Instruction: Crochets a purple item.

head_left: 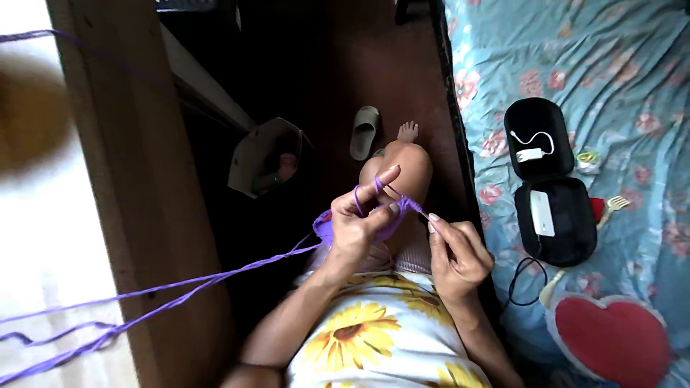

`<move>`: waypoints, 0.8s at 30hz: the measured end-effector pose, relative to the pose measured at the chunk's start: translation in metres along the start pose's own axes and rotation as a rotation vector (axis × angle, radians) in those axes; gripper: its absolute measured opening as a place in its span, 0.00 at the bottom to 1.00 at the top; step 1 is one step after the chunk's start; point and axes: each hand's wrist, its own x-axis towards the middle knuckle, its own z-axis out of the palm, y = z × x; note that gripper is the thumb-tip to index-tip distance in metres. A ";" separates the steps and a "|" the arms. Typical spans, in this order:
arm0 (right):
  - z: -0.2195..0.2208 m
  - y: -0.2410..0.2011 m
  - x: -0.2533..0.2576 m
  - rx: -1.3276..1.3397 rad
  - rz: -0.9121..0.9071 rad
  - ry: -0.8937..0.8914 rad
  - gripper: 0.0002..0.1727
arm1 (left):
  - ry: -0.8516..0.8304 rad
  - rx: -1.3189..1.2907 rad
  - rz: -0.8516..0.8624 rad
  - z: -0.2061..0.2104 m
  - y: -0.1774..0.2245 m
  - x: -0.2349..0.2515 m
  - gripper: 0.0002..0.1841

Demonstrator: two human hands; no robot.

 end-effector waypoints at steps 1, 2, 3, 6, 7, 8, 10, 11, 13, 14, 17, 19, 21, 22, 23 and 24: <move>-0.001 0.000 0.000 -0.028 -0.025 0.001 0.07 | -0.009 -0.045 -0.054 -0.001 0.003 0.001 0.25; -0.002 0.000 0.000 -0.053 -0.044 -0.003 0.07 | -0.020 -0.094 -0.112 -0.002 0.005 0.003 0.26; -0.003 0.001 -0.001 -0.070 -0.061 -0.009 0.07 | -0.032 -0.144 -0.167 -0.004 0.007 0.005 0.26; -0.005 0.002 -0.002 -0.066 -0.077 -0.020 0.07 | -0.074 -0.276 -0.282 -0.009 0.008 0.010 0.27; -0.005 0.002 -0.003 -0.053 -0.071 -0.023 0.07 | -0.083 -0.299 -0.299 -0.010 0.007 0.010 0.28; -0.005 0.002 -0.003 -0.035 -0.062 -0.027 0.07 | -0.086 -0.315 -0.310 -0.010 0.007 0.010 0.28; -0.007 0.001 -0.004 0.024 -0.025 -0.036 0.07 | -0.090 -0.336 -0.317 -0.011 0.006 0.010 0.27; -0.007 0.001 -0.004 0.069 0.001 -0.037 0.06 | -0.087 -0.342 -0.320 -0.011 0.006 0.010 0.27; -0.006 0.000 -0.004 0.163 0.069 -0.041 0.05 | -0.093 -0.356 -0.315 -0.011 0.005 0.010 0.27; -0.007 0.000 -0.004 0.214 0.112 -0.049 0.05 | -0.102 -0.352 -0.307 -0.011 0.005 0.010 0.27; -0.009 -0.002 -0.003 0.370 0.258 -0.084 0.06 | -0.149 -0.256 -0.254 -0.011 0.006 0.010 0.28; -0.009 -0.002 -0.002 0.437 0.326 -0.103 0.07 | -0.163 -0.185 -0.220 -0.009 0.007 0.010 0.29; -0.008 -0.002 0.000 0.456 0.357 -0.115 0.07 | -0.154 -0.120 -0.194 -0.007 0.009 0.010 0.29; -0.007 -0.001 0.000 0.459 0.364 -0.115 0.08 | -0.146 -0.089 -0.185 -0.006 0.011 0.009 0.29; -0.007 -0.001 0.000 0.460 0.368 -0.118 0.09 | -0.133 -0.053 -0.180 -0.006 0.012 0.009 0.29; -0.006 -0.001 0.000 0.457 0.366 -0.125 0.09 | -0.115 -0.018 -0.173 -0.005 0.013 0.009 0.29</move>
